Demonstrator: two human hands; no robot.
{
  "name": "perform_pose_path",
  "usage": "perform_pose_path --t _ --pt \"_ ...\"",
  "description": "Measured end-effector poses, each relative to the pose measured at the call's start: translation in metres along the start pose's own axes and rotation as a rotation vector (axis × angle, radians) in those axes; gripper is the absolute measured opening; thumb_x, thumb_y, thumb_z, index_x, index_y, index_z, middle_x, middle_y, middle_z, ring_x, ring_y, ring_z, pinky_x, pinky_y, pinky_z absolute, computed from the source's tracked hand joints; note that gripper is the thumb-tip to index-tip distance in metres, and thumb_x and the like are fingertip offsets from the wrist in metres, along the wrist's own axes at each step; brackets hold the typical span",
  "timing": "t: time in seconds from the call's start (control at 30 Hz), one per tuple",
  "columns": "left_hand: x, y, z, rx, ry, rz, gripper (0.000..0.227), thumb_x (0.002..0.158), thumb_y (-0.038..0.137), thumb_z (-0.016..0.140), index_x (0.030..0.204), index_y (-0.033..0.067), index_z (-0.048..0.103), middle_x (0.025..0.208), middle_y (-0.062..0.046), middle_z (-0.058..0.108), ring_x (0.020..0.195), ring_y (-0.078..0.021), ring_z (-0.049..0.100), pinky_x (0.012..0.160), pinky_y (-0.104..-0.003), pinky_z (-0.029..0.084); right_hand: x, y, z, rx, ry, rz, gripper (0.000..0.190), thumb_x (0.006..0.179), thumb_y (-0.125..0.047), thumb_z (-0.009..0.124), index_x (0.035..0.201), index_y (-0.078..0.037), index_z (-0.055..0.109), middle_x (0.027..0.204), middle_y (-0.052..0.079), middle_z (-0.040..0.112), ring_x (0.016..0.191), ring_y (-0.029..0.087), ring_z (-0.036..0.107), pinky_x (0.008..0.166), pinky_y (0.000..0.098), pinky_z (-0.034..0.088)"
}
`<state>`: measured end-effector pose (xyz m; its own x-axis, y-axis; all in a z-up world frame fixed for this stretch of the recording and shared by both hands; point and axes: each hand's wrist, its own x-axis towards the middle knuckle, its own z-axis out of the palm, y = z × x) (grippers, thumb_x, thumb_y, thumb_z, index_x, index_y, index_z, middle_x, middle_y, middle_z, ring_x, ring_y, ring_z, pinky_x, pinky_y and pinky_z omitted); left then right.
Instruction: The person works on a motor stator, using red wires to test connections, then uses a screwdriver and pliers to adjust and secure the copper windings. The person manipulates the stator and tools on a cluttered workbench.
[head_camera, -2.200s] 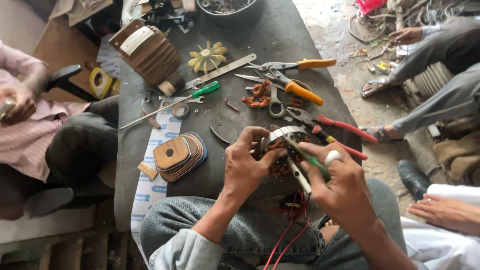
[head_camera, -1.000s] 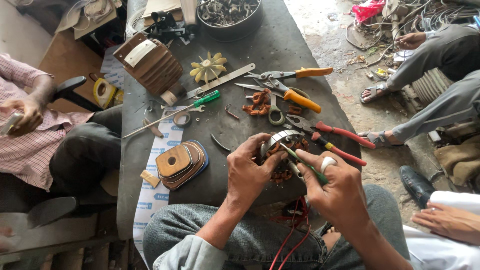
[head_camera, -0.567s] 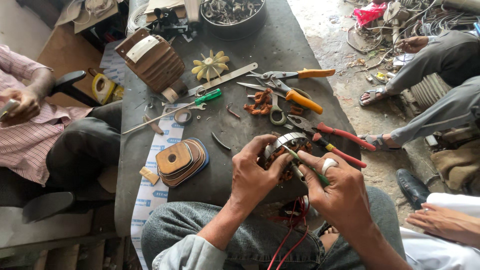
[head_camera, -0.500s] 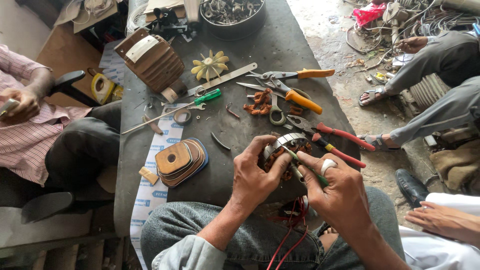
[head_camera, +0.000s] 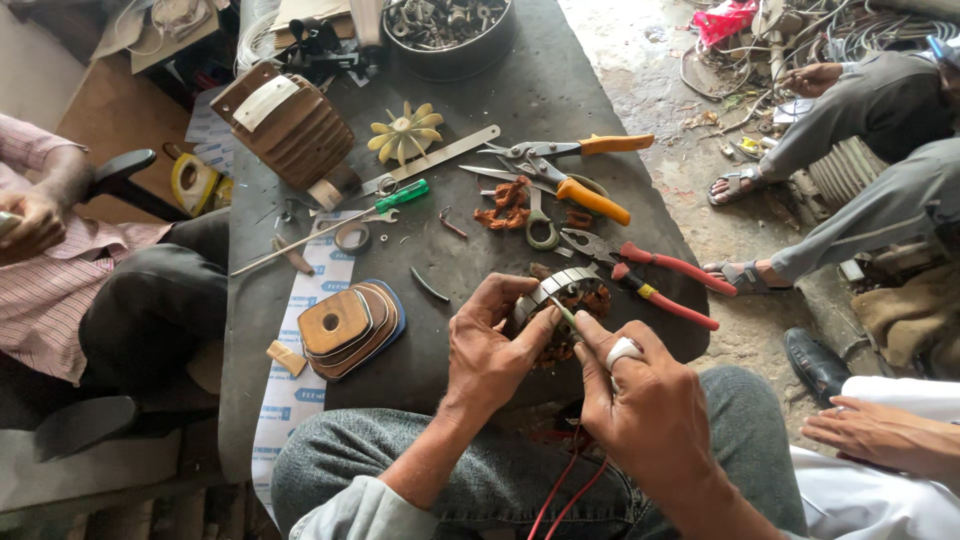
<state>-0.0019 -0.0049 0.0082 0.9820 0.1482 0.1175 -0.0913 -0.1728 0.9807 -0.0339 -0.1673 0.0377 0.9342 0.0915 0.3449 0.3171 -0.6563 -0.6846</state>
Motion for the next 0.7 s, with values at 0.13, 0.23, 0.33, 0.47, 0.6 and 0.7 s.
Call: perform_pose_path --t 0.13,0.23,0.33,0.47,0.6,0.7 --pt "-0.001 0.000 0.000 0.034 -0.013 -0.018 0.027 0.085 0.014 0.082 0.107 0.0015 0.071 0.084 -0.001 0.073 0.073 -0.0028 0.062 0.062 -0.020 0.052 -0.001 -0.002 -0.003 -0.012 -0.013 0.028 0.033 0.084 -0.011 0.075 0.117 -0.010 0.076 0.083 0.011 0.066 0.059 0.028 0.067 0.054 0.0409 0.050" --pt "-0.002 0.001 0.001 0.070 -0.018 -0.079 0.027 0.084 0.014 0.083 0.106 0.0021 0.072 0.077 -0.002 0.069 0.065 -0.0024 0.055 0.055 -0.020 0.045 0.000 0.002 -0.005 0.025 -0.024 0.028 0.033 0.084 -0.011 0.075 0.117 -0.008 0.076 0.082 0.011 0.066 0.061 0.028 0.068 0.056 0.0401 0.051" --pt "-0.003 0.003 0.001 0.038 -0.042 -0.049 0.028 0.083 0.015 0.082 0.106 0.0039 0.071 0.080 0.001 0.072 0.070 0.0013 0.063 0.059 -0.017 0.053 -0.002 0.005 -0.003 0.074 -0.002 -0.013 0.030 0.086 -0.010 0.073 0.116 -0.006 0.075 0.085 0.011 0.067 0.067 0.029 0.070 0.059 0.0384 0.053" --pt "-0.001 0.005 -0.001 0.096 -0.051 -0.061 0.030 0.082 0.015 0.085 0.106 0.0022 0.073 0.077 -0.002 0.071 0.067 -0.0027 0.059 0.057 -0.022 0.049 0.003 0.005 -0.005 0.091 -0.021 0.008 0.031 0.086 -0.010 0.073 0.117 -0.006 0.075 0.083 0.014 0.068 0.068 0.030 0.071 0.061 0.0388 0.054" --pt "-0.007 0.005 -0.002 0.134 -0.080 0.029 0.030 0.082 0.017 0.084 0.106 0.0025 0.072 0.083 -0.001 0.076 0.073 -0.0019 0.067 0.062 -0.021 0.056 0.010 0.012 -0.017 0.153 -0.162 0.103 0.033 0.082 -0.009 0.074 0.116 -0.009 0.077 0.083 0.013 0.071 0.067 0.026 0.069 0.059 0.0383 0.055" --pt "-0.009 0.010 -0.001 0.157 -0.069 0.060 0.029 0.083 0.017 0.084 0.106 0.0034 0.072 0.086 -0.001 0.077 0.073 -0.0018 0.068 0.062 -0.021 0.057 0.010 0.012 -0.021 0.238 -0.171 0.040 0.029 0.085 -0.007 0.073 0.114 -0.005 0.076 0.091 0.014 0.075 0.078 0.023 0.078 0.066 0.0362 0.059"
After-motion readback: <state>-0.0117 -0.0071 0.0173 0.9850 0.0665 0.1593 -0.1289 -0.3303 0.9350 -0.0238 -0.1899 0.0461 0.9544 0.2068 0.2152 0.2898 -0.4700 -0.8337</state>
